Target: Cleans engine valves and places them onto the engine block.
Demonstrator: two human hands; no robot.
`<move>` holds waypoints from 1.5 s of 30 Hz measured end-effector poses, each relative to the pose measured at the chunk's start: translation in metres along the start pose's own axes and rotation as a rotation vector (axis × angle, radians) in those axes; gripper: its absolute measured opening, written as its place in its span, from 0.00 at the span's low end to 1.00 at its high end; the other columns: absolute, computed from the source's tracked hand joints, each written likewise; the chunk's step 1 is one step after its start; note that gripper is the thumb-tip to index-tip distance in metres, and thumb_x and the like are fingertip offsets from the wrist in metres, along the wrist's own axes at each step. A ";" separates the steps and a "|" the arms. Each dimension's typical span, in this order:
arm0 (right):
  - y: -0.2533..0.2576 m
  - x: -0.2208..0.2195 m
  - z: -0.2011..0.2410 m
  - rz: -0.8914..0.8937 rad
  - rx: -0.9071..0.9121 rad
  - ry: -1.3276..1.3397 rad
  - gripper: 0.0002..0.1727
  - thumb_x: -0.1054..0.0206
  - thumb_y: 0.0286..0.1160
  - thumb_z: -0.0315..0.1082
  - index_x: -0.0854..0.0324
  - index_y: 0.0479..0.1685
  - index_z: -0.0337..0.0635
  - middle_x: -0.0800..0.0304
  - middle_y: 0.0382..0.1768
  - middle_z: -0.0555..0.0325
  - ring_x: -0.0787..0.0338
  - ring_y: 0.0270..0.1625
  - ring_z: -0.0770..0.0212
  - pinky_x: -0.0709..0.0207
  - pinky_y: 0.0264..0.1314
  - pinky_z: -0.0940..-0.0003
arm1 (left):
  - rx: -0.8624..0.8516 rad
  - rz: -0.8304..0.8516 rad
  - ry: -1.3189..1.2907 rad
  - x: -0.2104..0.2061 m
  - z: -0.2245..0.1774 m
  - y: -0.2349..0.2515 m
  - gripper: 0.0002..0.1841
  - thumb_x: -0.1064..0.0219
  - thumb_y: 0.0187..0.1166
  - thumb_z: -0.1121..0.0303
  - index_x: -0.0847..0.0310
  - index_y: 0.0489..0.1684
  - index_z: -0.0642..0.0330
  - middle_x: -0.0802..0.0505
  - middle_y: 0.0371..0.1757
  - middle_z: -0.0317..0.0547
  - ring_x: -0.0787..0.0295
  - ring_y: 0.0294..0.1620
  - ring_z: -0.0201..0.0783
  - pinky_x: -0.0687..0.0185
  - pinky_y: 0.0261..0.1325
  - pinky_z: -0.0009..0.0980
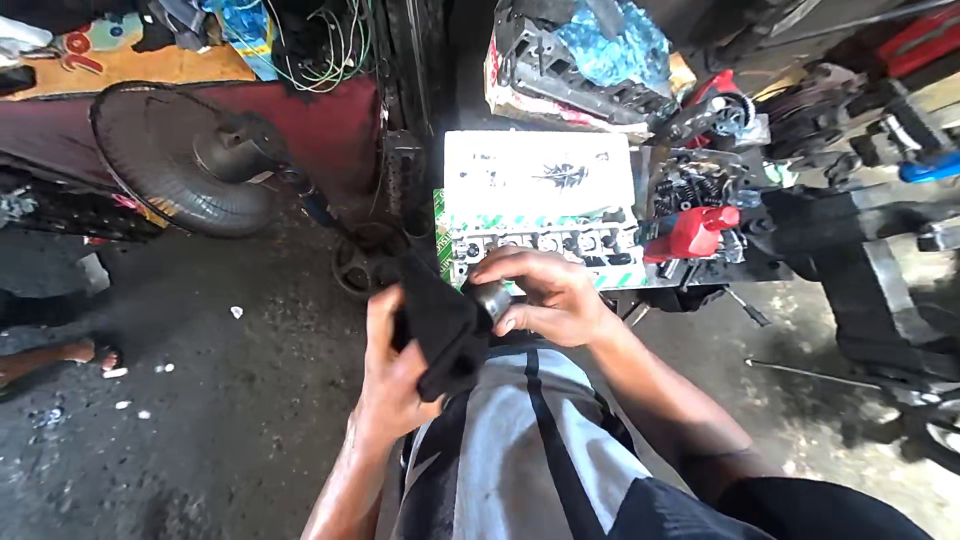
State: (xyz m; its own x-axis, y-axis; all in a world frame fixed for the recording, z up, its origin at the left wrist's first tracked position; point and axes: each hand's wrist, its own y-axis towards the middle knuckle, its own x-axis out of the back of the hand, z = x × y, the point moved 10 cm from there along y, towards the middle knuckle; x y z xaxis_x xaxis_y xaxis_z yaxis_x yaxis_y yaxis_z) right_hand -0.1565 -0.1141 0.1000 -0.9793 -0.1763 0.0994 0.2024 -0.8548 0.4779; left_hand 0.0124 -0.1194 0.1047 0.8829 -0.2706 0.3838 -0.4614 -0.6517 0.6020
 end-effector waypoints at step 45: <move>-0.247 0.289 -0.221 0.261 -0.695 -1.307 0.15 0.28 0.72 0.29 0.09 0.57 0.49 0.10 0.62 0.51 0.20 0.74 0.40 0.33 0.78 0.36 | 1.005 -0.508 -1.004 -0.054 0.151 -0.102 0.11 0.33 0.72 0.55 0.09 0.42 0.47 0.03 0.43 0.39 0.05 0.47 0.32 0.07 0.51 0.37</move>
State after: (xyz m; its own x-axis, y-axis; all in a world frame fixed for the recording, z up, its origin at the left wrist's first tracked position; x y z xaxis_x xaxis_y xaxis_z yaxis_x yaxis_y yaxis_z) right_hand -0.4896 -0.0623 -0.1823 -0.1497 -0.1289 0.9803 -0.0418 -0.9898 -0.1365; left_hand 0.0250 -0.1452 -0.0828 0.8086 0.0391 -0.5870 -0.2145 -0.9095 -0.3561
